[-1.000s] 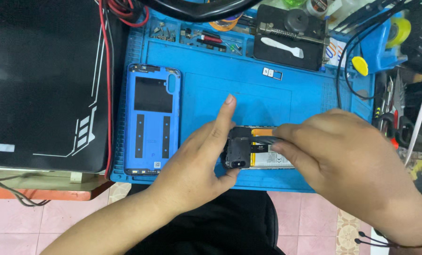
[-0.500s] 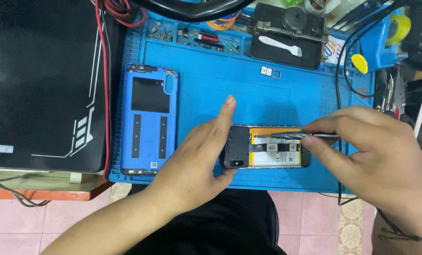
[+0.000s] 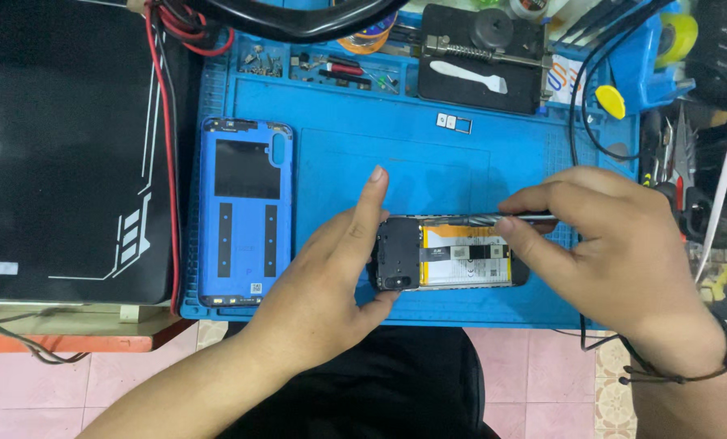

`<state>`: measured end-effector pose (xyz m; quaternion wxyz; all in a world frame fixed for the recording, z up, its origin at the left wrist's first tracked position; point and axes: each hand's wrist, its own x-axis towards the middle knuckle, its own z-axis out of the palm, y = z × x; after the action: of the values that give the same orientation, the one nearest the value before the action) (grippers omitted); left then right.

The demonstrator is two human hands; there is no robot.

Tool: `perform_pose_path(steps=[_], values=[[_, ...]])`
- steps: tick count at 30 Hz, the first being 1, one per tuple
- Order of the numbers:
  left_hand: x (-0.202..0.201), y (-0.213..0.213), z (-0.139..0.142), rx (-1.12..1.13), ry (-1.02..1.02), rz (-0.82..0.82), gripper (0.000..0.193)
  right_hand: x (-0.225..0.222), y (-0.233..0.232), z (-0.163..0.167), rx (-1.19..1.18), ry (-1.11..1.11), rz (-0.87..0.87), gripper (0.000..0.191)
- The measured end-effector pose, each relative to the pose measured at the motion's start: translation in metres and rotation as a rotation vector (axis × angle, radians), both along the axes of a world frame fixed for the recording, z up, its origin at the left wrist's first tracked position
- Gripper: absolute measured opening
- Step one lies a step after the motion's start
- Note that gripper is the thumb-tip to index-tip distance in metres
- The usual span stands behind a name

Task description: The person peels a piece of tape from a dispenser and applies it to the phone edge, then pries open the back cover of a Redmi smartphone by hand. They separate the back cover from the phone body and use a pry tool to lift and work on the internal battery.

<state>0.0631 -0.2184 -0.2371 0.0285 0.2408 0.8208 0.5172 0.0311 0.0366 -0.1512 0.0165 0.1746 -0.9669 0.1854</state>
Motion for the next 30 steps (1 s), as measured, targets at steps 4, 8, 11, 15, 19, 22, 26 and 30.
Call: perform_pose_path(steps=[4, 8, 11, 15, 19, 22, 26, 30], values=[[0.000, 0.001, 0.000, -0.003, -0.009, 0.003, 0.116, -0.001, -0.003, 0.001, -0.015, 0.041, 0.051, 0.018], [-0.001, 0.001, 0.000, 0.003, -0.019, -0.003, 0.117, -0.001, -0.012, 0.005, 0.034, 0.083, 0.116, 0.016], [-0.001, 0.001, 0.000, 0.001, -0.065, 0.002, 0.116, -0.001, -0.020, 0.010, 0.190, 0.094, 0.150, 0.015], [-0.001, 0.001, 0.001, 0.028, -0.083, -0.008, 0.117, -0.006, -0.026, 0.022, 0.167, 0.155, 0.287, 0.022], [-0.001, 0.000, 0.003, 0.043, -0.071, -0.007, 0.116, -0.010, -0.028, 0.028, 0.174, 0.028, 0.287, 0.025], [-0.002, -0.001, 0.005, 0.043, -0.122, 0.001, 0.115, -0.012, -0.024, 0.025, 0.219, -0.077, 0.149, 0.023], [-0.004, -0.002, 0.006, 0.057, -0.124, -0.007, 0.113, -0.006, -0.004, 0.027, 0.093, -0.038, 0.146, 0.021], [-0.005, -0.002, 0.006, 0.034, -0.150, -0.004, 0.114, 0.002, 0.014, 0.020, 0.030, -0.138, 0.065, 0.022]])
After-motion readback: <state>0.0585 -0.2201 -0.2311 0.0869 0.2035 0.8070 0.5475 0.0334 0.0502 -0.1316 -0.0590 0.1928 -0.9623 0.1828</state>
